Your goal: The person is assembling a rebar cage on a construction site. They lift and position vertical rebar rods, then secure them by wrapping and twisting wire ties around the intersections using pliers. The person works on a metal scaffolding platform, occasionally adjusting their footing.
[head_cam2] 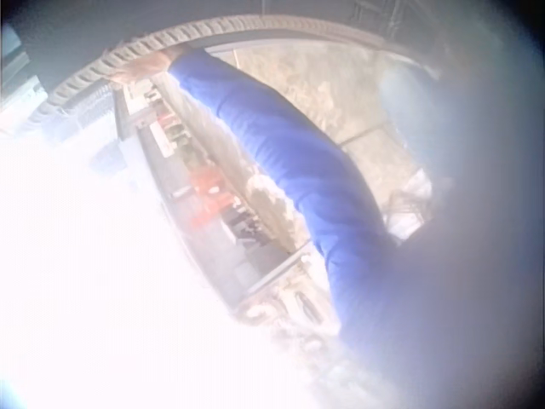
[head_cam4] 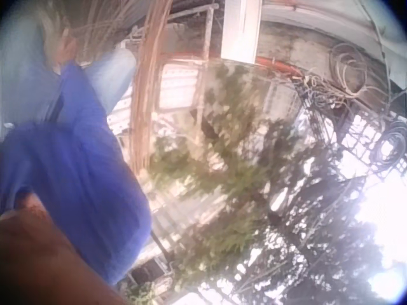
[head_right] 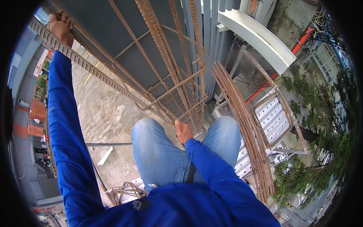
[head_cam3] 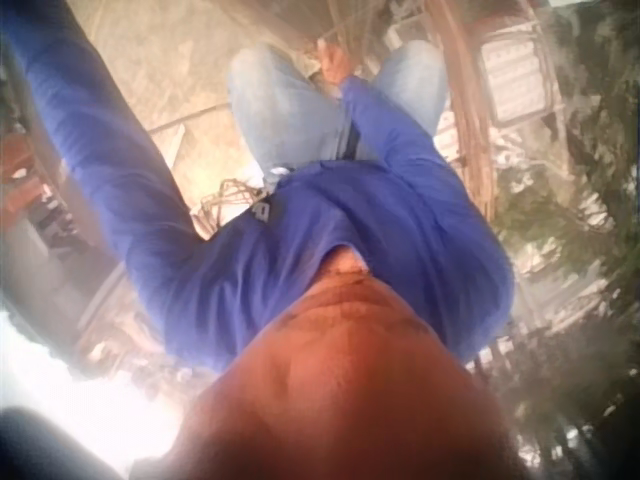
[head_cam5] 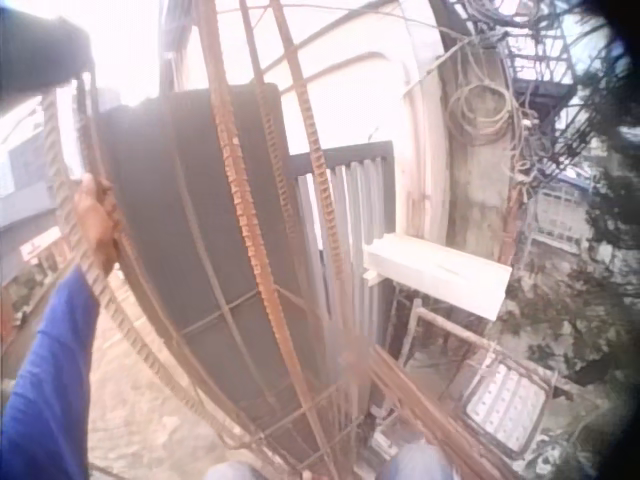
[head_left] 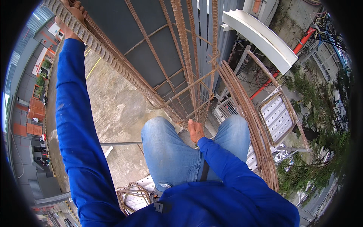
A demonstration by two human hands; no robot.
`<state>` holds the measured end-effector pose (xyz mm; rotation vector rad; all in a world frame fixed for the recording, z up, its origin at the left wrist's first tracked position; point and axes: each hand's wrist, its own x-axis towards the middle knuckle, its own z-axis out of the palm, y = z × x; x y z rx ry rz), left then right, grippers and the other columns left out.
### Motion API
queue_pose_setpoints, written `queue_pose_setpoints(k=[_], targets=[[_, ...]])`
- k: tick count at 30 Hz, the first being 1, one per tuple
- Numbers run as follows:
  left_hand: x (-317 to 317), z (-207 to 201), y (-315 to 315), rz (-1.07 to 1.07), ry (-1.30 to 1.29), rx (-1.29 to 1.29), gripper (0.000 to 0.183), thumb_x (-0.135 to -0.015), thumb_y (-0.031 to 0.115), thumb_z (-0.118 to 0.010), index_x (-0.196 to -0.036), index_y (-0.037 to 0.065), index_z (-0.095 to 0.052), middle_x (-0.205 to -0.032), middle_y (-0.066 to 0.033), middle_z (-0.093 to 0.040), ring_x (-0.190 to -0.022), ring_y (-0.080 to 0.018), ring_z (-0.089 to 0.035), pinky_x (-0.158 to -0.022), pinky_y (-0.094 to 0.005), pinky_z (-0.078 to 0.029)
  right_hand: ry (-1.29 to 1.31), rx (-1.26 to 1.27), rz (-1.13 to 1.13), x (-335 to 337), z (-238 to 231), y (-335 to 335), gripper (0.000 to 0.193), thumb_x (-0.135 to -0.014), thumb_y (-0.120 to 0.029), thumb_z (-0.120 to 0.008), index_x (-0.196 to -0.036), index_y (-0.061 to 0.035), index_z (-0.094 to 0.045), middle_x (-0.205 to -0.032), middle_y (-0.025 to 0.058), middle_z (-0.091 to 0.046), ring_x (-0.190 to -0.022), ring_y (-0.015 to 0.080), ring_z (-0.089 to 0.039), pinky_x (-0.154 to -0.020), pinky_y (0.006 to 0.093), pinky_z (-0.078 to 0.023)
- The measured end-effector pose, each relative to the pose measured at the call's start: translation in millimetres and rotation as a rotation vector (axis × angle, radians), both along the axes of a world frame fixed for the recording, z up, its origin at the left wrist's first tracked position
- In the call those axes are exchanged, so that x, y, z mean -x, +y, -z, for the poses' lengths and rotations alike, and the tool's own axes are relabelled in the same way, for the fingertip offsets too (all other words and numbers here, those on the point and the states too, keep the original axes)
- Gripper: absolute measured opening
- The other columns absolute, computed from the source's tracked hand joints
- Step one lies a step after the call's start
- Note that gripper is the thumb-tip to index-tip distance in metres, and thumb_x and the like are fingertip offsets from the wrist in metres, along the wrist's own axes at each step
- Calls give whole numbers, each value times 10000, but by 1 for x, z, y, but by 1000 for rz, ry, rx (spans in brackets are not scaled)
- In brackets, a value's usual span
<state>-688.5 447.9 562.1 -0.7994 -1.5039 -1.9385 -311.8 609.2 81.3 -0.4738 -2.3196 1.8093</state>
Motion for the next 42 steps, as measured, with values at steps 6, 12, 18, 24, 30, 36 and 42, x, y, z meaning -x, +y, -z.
queue_pose_setpoints(k=[6, 12, 18, 24, 30, 36, 42], targets=[[-8, -1, -7, -110, 20, 1, 368, -996, 355, -391, -940, 18, -528, -620, -11, -414, -491, -118, -358, -446, -295, -288, 24, 107, -17, -8, -19, 0, 647, -999, -530, -361, -715, 29, -522, -644, 223, -523, -611, 385, -513, -595, 449, -384], [-31, 4, 17, -146, 34, -13, 370, -993, 351, -391, -933, 15, -532, -634, -26, -429, -517, -133, -376, -470, -309, -301, 494, 18, -190, -17, -82, 7, 604, -966, -540, -462, -685, -5, -468, -586, 136, -431, -511, 301, -471, -494, 389, -342], [-40, 4, 16, -176, 46, -2, 372, -991, 348, -391, -926, 11, -537, -648, -42, -444, -543, -149, -394, -494, -323, -313, 710, -65, -323, 16, -162, -26, 610, -971, -531, -460, -691, 9, -497, -585, 173, -453, -529, 362, -503, -506, 415, -380], [-38, 8, 25, -154, 62, -14, 375, -988, 344, -392, -919, 8, -542, -662, -58, -460, -568, -165, -412, -518, -337, -325, 27, -228, -128, -13, -42, -3, 584, -978, -500, -453, -764, 20, -610, -673, 249, -573, -678, 448, -591, -591, 454, -436], [-23, 8, 11, -149, 65, -21, 378, -986, 340, -392, -911, 4, -547, -676, -74, -475, -594, -181, -430, -542, -351, -338, 191, -27, -200, -22, -73, 2, 556, -978, -454, -503, -696, 23, -457, -581, 193, -410, -524, 352, -431, -526, 408, -356], [-7, 10, -1, -127, 37, -14, 380, -983, 337, -392, -904, 0, -551, -690, -90, -490, -620, -196, -448, -566, -365, -350, 355, 243, 1, -45, -102, 16, 523, -996, -455, -472, -718, -13, -487, -557, 79, -445, -483, 174, -444, -482, 313, -352], [-6, 12, -2, -157, 56, 19, 383, -981, 333, -393, -897, -3, -556, -704, -105, -505, -646, -212, -466, -590, -380, -362, 408, 283, 215, -13, -166, 70, 571, -1026, -496, -351, -769, -15, -519, -559, 18, -435, -499, 100, -420, -474, 263, -350]])
